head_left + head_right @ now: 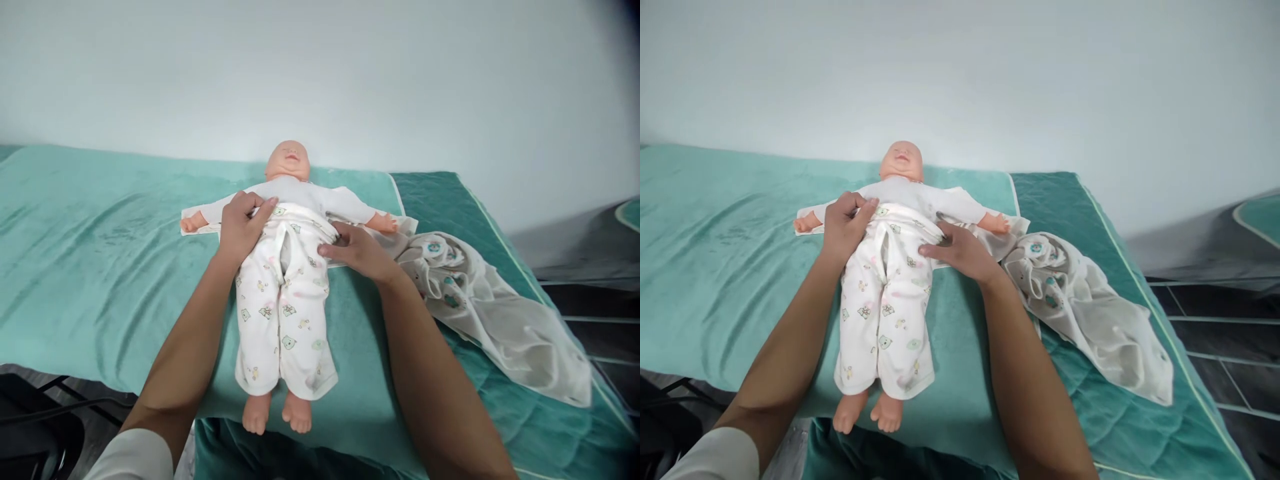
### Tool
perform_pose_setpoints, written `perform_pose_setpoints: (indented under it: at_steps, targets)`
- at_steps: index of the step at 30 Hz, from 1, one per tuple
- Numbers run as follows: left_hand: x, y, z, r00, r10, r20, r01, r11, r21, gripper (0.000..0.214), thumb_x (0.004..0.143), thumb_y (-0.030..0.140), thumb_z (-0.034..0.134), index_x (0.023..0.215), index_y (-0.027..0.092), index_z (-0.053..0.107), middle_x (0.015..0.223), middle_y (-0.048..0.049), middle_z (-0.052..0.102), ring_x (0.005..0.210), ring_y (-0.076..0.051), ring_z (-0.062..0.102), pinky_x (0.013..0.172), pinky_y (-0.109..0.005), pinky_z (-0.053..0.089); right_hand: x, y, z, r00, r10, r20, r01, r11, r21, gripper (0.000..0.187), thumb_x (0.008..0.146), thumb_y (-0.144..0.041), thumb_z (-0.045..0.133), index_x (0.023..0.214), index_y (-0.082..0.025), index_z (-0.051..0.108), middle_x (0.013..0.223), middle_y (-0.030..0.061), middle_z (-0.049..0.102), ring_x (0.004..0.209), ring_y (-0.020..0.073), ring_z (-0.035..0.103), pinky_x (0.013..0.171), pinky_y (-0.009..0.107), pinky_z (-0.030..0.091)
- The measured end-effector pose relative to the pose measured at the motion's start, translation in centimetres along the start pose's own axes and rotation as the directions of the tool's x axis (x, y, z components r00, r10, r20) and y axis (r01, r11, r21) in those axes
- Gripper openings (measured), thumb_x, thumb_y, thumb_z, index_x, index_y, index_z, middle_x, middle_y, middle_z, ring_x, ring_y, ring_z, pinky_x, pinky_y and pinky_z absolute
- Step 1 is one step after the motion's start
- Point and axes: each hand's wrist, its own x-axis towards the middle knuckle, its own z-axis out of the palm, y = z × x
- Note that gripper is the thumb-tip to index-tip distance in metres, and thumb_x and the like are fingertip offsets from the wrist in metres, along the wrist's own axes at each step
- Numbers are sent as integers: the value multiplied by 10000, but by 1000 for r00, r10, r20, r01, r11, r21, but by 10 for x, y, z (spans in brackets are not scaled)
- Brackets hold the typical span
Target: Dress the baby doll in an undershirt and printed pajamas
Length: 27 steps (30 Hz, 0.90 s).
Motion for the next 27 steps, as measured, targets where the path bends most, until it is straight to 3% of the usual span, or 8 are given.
perform_pose_setpoints:
  at_steps: [5,10,13,16,19,22,25,27]
  targets:
    - [-21,9,-9,999,-13,-39,13,1000,-10,519,961,492,587,590,202,368,571,24,395,640,-137,402,660,-313,360,1,1,9,993,43,-109,-43,999,3,490,692,-645,795,716,-178,650,670,-23,532,661,143,442,615,282,352]
    - [-55,15,-20,982,-174,-76,173,985,-7,572,982,530,516,590,201,260,566,31,290,567,-115,306,573,-311,309,1,-5,18,968,2,-250,-32,993,-118,531,755,-627,715,572,-196,464,590,-41,339,616,110,314,552,280,244]
    - [-70,14,-26,969,-246,-37,246,969,3,534,981,519,512,594,204,320,567,32,318,570,-118,327,568,-305,325,0,-6,19,975,-15,-220,-23,985,-170,584,784,-654,675,567,-207,368,588,-44,288,609,103,280,541,281,211]
    - [-75,7,-31,977,-214,-3,214,976,49,420,955,489,578,654,212,482,666,14,487,696,-145,466,683,-317,417,-5,-4,15,990,-14,-140,-15,978,-207,614,838,-695,603,586,-211,321,586,-43,270,607,103,274,544,281,202]
    - [-78,-2,-34,980,-196,23,194,980,52,339,925,521,631,768,223,588,883,-24,589,881,-182,539,801,-349,464,-12,-3,11,998,-2,-56,-10,978,-207,611,872,-718,556,591,-202,388,588,-36,336,613,112,320,556,278,224]
    - [-82,-6,-36,967,-249,47,249,968,23,339,923,570,620,866,236,622,980,-40,601,922,-194,553,813,-362,483,-20,-5,9,999,-9,32,14,988,-153,554,856,-700,608,650,-187,564,637,-28,509,658,143,465,608,269,326]
    - [-85,-3,-36,944,-326,59,324,945,28,319,935,550,600,949,234,632,969,-33,642,881,-188,567,819,-362,481,-22,-6,9,991,-46,123,54,997,-60,425,806,-615,730,887,-198,732,884,-9,716,886,220,638,799,295,462]
    - [-83,-1,-35,925,-374,63,373,927,19,312,930,541,603,971,233,635,924,-22,655,835,-180,567,797,-350,474,-21,-5,12,990,-51,133,49,999,14,461,757,-556,806,1056,-210,748,1074,18,753,1042,257,659,915,338,488]
